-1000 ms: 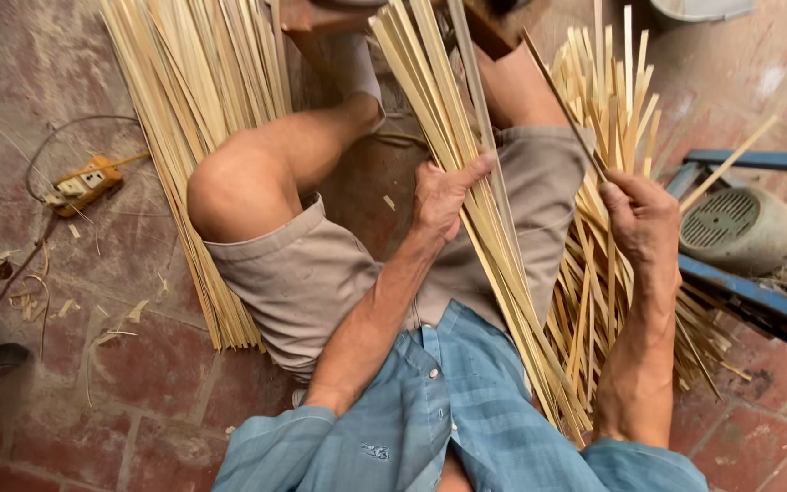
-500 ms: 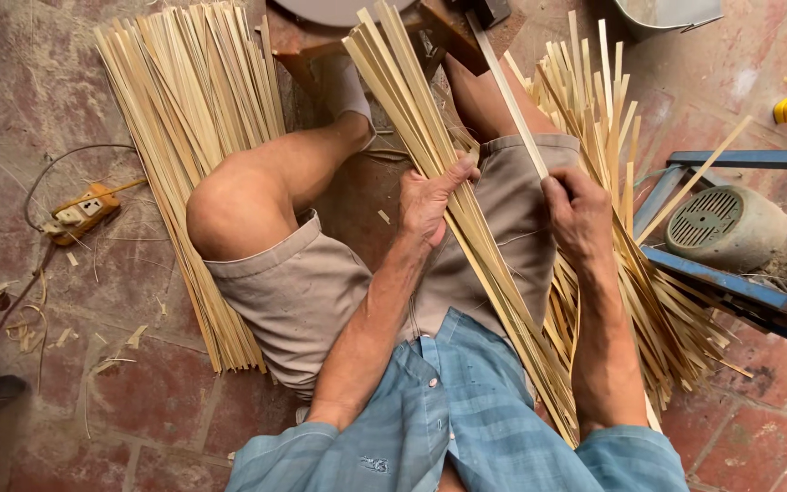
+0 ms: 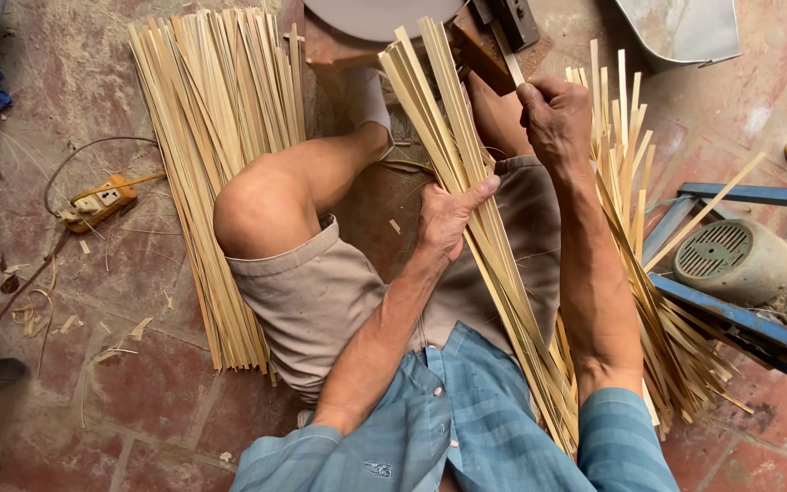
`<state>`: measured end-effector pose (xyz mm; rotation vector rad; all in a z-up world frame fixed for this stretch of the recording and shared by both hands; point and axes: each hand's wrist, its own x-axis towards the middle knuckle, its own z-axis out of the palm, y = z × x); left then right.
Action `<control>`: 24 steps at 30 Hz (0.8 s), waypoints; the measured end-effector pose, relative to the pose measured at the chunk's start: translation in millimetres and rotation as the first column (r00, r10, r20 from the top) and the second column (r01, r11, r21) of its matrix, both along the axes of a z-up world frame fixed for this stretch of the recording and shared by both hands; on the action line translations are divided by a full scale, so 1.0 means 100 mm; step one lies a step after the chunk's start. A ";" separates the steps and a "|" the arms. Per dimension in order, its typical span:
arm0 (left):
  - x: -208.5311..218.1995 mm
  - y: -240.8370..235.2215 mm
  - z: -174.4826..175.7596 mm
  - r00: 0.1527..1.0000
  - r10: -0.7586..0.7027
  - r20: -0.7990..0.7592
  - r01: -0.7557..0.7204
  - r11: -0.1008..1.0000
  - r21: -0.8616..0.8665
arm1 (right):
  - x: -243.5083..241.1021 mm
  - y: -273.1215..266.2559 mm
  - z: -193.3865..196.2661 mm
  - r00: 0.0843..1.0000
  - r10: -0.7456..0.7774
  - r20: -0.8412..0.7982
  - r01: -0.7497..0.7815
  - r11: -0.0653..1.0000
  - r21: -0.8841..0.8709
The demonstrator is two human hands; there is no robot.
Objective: The person sits on the floor and repeatedly smooths thin bamboo strips by hand against a grinding wheel. They hold bundles of strips, pass them over the wheel, and place the smoothed pieces into a pile on the right.
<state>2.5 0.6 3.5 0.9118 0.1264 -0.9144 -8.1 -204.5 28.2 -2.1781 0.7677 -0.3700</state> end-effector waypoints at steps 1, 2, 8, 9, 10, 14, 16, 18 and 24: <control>-0.02 0.01 -0.01 1.000 -0.002 0.004 0.002 1.000 0.019 | 0.03 0.01 -0.03 1.000 -0.003 -0.030 0.002 0.999 -0.047; -0.03 0.02 -0.01 1.000 0.005 -0.013 -0.005 1.000 0.005 | 0.03 0.03 -0.03 1.000 -0.012 -0.007 0.012 1.000 -0.015; 0.03 0.03 -0.01 0.998 0.032 -0.052 -0.033 0.999 -0.031 | -0.78 0.10 0.30 0.997 -0.023 -0.076 0.022 1.000 -0.017; 0.02 0.03 -0.01 0.998 0.036 -0.055 -0.038 0.999 -0.031 | -1.11 0.10 0.37 0.993 -0.005 -0.120 0.001 0.999 -0.041; 0.02 0.02 -0.02 0.997 0.040 -0.058 -0.042 0.999 -0.031 | -1.42 0.08 0.42 0.958 -0.114 -0.264 0.173 0.963 0.209; -0.10 0.04 -0.04 0.998 0.029 -0.052 -0.030 0.999 -0.024 | -2.18 0.18 0.44 0.943 -0.145 -0.301 -0.024 0.868 -0.496; -0.05 -0.04 -0.03 1.000 0.023 -0.017 -0.023 1.000 -0.015 | -2.01 0.30 0.37 0.977 -0.087 -0.193 -0.042 0.813 -0.581; -0.08 -0.02 -0.01 0.998 0.006 -0.063 -0.008 0.999 -0.036 | -1.70 0.68 0.31 0.999 0.022 -0.034 -0.027 0.987 -0.159; -0.01 0.00 0.00 0.996 0.029 -0.090 -0.033 0.998 -0.048 | -1.30 1.08 0.46 0.990 -0.101 -0.096 0.128 0.931 0.341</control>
